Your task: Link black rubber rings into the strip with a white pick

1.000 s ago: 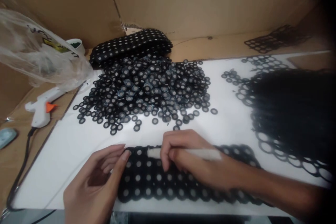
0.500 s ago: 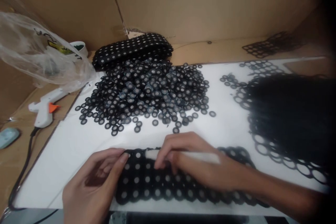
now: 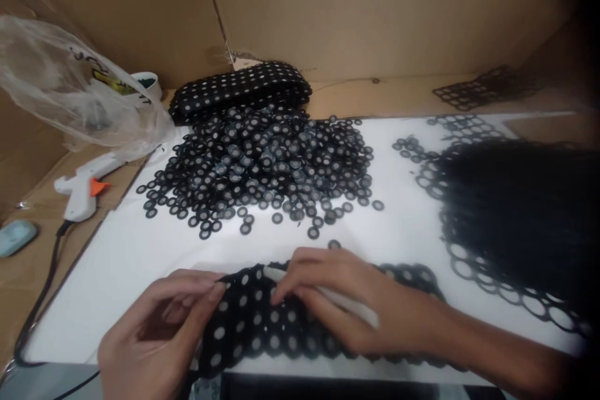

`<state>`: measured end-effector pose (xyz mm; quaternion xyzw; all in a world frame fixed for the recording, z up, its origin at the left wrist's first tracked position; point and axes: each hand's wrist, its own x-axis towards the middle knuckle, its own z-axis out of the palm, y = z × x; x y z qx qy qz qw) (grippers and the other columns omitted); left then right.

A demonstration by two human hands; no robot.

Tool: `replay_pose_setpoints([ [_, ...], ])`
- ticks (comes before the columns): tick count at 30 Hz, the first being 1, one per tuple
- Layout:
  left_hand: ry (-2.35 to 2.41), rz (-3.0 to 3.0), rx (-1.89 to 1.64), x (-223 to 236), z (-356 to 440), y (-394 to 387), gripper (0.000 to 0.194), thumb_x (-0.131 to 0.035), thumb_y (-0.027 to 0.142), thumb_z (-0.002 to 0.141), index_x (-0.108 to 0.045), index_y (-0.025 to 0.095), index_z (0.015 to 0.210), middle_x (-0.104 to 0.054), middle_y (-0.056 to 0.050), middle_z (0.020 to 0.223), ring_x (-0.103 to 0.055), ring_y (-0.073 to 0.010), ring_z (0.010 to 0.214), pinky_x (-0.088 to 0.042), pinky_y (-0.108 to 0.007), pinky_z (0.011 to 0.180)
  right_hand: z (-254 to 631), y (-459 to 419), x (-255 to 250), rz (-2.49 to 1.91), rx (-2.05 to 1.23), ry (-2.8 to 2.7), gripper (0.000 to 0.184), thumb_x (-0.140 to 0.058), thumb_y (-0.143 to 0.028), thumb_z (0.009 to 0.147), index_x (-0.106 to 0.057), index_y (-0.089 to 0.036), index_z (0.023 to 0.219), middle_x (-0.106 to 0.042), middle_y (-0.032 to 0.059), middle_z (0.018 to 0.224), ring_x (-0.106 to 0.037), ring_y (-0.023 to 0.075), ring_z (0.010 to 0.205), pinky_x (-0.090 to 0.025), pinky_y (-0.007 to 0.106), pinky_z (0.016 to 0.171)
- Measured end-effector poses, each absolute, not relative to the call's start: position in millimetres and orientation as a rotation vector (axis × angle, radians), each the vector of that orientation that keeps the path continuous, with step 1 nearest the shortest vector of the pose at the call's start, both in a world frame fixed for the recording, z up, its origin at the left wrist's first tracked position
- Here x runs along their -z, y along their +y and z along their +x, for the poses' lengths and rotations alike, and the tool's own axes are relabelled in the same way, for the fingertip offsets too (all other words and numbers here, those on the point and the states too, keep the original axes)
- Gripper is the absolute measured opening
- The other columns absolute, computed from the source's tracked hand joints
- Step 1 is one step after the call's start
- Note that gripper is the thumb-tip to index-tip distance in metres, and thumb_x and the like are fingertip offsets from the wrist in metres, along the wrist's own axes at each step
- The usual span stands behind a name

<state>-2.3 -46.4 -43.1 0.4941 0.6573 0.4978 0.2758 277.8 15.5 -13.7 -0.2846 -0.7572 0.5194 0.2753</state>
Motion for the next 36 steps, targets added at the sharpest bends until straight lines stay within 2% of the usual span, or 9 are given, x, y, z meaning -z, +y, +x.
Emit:
replay_pose_setpoints([
  [5,1.820,1.373,-1.313,45,-7,-44,0.021,-0.091,0.037,0.084,-0.076,0.026,0.095,-0.083,0.005,0.096,-0.079,-0.0099,0.083,-0.061,-0.009,0.081,288,11,15,-0.828,-1.490,-1.795,0.032,-0.051,-0.007,0.100,-0.080,-0.018,0.092,-0.074,0.0010,0.091,-0.068,0.0118,0.082,-0.050,0.022,0.078],
  [8,1.848,1.356,-1.301,46,-8,-44,0.023,-0.091,0.039,0.084,-0.076,0.026,0.095,-0.082,0.006,0.094,-0.079,-0.0083,0.081,-0.060,-0.007,0.080,293,9,16,-0.845,-1.488,-1.758,0.031,-0.050,-0.007,0.097,-0.076,-0.018,0.084,-0.071,-0.0011,0.087,-0.064,0.0105,0.077,-0.047,0.021,0.073],
  [19,1.688,1.409,-1.407,53,-14,-44,0.018,-0.089,0.027,0.085,-0.074,0.026,0.095,-0.083,0.004,0.099,-0.080,-0.0136,0.092,-0.063,-0.017,0.085,298,11,19,-0.880,-1.499,-1.767,0.028,-0.048,-0.008,0.095,-0.067,-0.019,0.077,-0.067,-0.0025,0.083,-0.061,0.0098,0.075,-0.045,0.021,0.071],
  [22,1.622,1.435,-1.434,52,-14,-45,0.018,-0.088,0.025,0.085,-0.072,0.026,0.092,-0.083,0.003,0.093,-0.081,-0.0175,0.089,-0.066,-0.023,0.081,295,11,17,-0.866,-1.456,-1.866,0.029,-0.050,-0.008,0.097,-0.073,-0.018,0.084,-0.068,-0.0006,0.086,-0.064,0.0106,0.076,-0.048,0.022,0.073],
  [25,1.515,1.487,-1.449,52,-14,-48,0.020,-0.085,0.022,0.088,-0.065,0.026,0.086,-0.082,0.003,0.088,-0.081,-0.0208,0.084,-0.067,-0.027,0.069,290,11,16,-0.806,-1.403,-2.032,0.031,-0.053,-0.005,0.097,-0.079,-0.019,0.109,-0.071,0.0027,0.097,-0.067,0.0130,0.083,-0.050,0.023,0.076],
  [27,1.528,1.510,-1.428,49,-14,-49,0.020,-0.083,0.025,0.090,-0.063,0.027,0.085,-0.081,0.003,0.090,-0.080,-0.0209,0.086,-0.066,-0.027,0.070,288,10,17,-0.792,-1.363,-2.070,0.037,-0.055,-0.003,0.095,-0.078,-0.020,0.118,-0.071,0.0033,0.101,-0.069,0.0140,0.085,-0.051,0.024,0.076],
  [29,1.628,1.496,-1.323,45,-13,-48,0.014,-0.081,0.032,0.093,-0.068,0.028,0.096,-0.080,0.001,0.096,-0.079,-0.0204,0.091,-0.066,-0.027,0.077,287,9,18,-0.785,-1.325,-2.052,0.037,-0.058,0.000,0.092,-0.078,-0.021,0.115,-0.072,0.0022,0.100,-0.069,0.0146,0.087,-0.052,0.023,0.077],
  [32,1.712,1.557,-0.988,35,-9,-38,0.033,-0.075,0.046,0.097,-0.071,0.029,0.125,-0.078,-0.001,0.104,-0.078,-0.0210,0.095,-0.064,-0.026,0.079,287,8,17,-0.737,-1.273,-2.020,0.032,-0.061,0.000,0.088,-0.078,-0.020,0.106,-0.073,0.0014,0.098,-0.070,0.0151,0.088,-0.054,0.023,0.080],
  [36,1.528,1.955,-0.623,26,2,-17,0.037,-0.077,0.051,0.094,-0.072,0.034,0.127,-0.073,-0.002,0.114,-0.072,-0.0241,0.108,-0.060,-0.031,0.087,288,6,15,-0.721,-1.208,-2.103,0.031,-0.059,-0.003,0.091,-0.077,-0.018,0.112,-0.073,0.0036,0.103,-0.071,0.0158,0.091,-0.055,0.025,0.087],
])
